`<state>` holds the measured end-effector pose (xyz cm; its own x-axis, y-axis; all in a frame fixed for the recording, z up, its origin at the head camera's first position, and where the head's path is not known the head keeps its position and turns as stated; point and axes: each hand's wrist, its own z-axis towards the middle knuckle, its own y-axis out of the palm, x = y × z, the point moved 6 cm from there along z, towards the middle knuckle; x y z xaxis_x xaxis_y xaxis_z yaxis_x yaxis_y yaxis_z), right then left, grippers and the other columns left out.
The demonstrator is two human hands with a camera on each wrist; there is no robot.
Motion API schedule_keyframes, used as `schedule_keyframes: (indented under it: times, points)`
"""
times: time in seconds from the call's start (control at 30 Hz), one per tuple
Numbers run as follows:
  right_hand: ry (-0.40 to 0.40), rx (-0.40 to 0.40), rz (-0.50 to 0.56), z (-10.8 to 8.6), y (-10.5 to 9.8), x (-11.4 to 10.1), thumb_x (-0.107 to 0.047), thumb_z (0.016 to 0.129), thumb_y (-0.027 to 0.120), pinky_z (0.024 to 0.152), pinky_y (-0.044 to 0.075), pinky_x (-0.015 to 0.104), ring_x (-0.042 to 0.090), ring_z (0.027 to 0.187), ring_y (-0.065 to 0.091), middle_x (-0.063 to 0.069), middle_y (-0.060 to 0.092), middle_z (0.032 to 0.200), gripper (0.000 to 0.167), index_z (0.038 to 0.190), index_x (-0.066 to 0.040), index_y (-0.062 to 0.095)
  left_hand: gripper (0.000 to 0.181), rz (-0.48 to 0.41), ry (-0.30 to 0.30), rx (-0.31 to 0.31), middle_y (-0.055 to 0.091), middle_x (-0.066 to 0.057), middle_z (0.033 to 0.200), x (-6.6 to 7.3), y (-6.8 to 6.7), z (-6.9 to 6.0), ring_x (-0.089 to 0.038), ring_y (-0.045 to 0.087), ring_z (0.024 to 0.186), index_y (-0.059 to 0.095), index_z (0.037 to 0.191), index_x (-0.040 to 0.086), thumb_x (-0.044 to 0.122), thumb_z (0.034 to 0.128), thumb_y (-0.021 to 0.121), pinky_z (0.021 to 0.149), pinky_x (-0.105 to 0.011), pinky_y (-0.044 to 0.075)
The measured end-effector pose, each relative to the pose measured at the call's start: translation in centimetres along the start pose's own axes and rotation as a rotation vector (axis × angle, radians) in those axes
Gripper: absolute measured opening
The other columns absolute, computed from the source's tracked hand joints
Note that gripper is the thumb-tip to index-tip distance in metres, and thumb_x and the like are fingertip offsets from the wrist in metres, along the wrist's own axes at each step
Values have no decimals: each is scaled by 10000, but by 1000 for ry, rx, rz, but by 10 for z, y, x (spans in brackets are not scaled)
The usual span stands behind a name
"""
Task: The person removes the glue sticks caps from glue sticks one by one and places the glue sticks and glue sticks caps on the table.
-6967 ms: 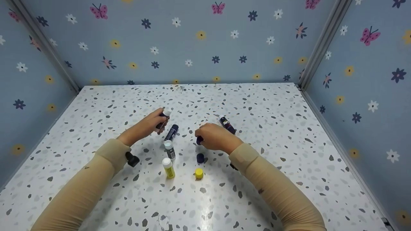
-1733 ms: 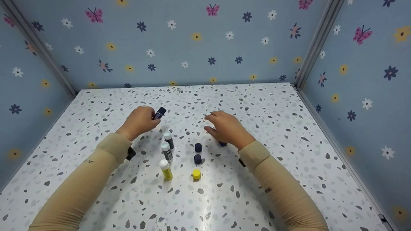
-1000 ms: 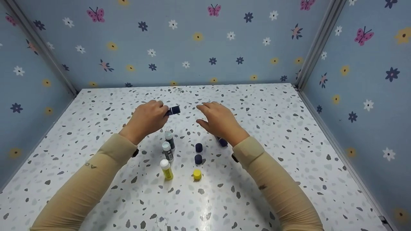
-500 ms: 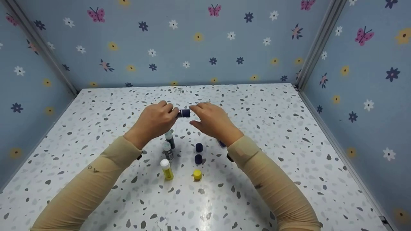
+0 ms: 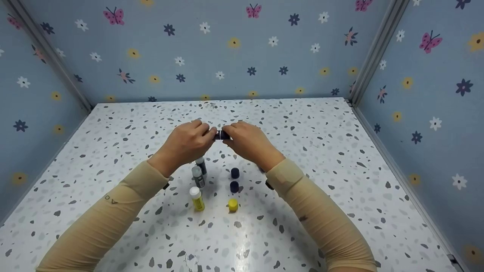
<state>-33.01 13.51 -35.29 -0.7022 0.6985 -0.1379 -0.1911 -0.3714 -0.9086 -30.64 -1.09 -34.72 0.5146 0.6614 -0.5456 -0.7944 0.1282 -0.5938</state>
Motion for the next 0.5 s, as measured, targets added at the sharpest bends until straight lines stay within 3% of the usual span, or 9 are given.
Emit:
schedule_keyframes:
  times: [0.1,0.3,0.5]
  points:
    - [-12,19,3,0,-2,-1,-127,1033,753,937,622,502,361,1077,760,185,792,1187,308,1314,-2,730,186,-48,-44,-53,754,-63,913,-3,1,2,-213,690,754,777,1065,56,234,1040,727,625,-312,600]
    - [-26,39,21,-1,-4,-5,-123,1021,768,915,627,493,348,1048,762,180,794,1159,301,1294,1,735,306,-196,-169,-217,742,-96,929,-9,9,5,-265,704,737,699,1080,47,303,965,821,620,-395,617]
    - [-75,62,38,0,-7,-11,-124,1025,762,902,628,492,356,1044,765,191,794,1135,281,1272,8,741,255,-249,-221,-262,730,-96,855,-13,17,6,-274,702,676,677,990,49,255,943,820,565,-425,606]
